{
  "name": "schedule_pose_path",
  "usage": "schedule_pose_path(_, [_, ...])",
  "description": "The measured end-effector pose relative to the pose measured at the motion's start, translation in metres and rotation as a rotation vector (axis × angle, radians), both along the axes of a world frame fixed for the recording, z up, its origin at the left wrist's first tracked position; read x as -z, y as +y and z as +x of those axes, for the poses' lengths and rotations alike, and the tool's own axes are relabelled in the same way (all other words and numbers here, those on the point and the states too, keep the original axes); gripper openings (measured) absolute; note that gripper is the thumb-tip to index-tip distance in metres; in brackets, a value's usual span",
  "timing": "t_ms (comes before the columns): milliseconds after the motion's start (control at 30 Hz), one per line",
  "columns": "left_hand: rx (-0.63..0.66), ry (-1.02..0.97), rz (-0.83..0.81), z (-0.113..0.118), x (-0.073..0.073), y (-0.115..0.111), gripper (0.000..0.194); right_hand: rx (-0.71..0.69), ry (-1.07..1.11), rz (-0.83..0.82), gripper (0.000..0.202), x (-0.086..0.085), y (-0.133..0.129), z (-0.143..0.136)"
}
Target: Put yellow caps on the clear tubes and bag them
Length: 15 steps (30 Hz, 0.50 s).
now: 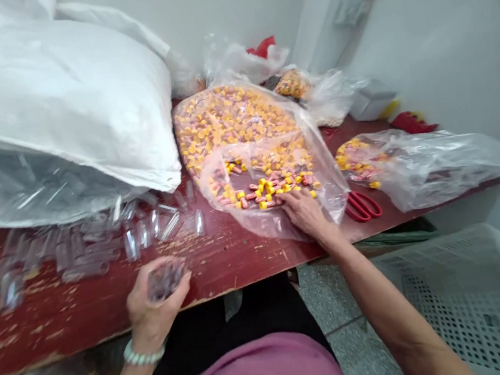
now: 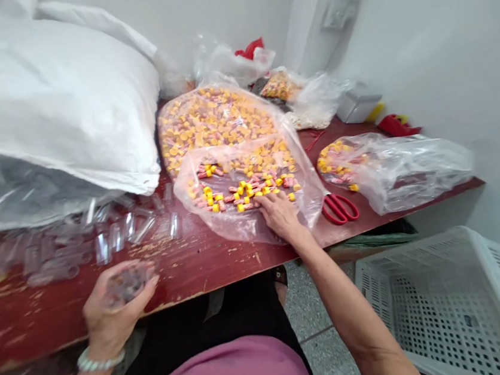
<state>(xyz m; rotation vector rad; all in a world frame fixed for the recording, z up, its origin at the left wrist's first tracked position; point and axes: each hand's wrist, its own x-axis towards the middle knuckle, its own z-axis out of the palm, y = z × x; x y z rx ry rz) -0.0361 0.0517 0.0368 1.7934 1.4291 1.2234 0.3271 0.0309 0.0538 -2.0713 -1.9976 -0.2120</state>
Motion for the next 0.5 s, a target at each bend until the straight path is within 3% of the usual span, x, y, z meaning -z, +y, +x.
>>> schedule_pose_path(133, [0.077, -0.122, -0.048, 0.005, -0.004, 0.001, 0.044, 0.070, -0.079, -0.070, 0.031, 0.002, 0.013, 0.001])
schedule_pose_path(233, [0.090, -0.089, -0.030, 0.001, -0.005, 0.002, 0.042, 0.091, -0.064, -0.098, 0.030, 0.000, 0.023, 0.003])
schedule_pose_path(367, [0.076, -0.028, 0.000, -0.002, -0.006, 0.000, 0.041, 0.243, 0.005, -0.075, 0.026, 0.000, 0.033, 0.001])
schedule_pose_path(500, [0.075, 0.008, 0.017, -0.002, -0.006, -0.001, 0.039, 0.191, 0.151, 0.015, 0.033, -0.005, 0.038, 0.000])
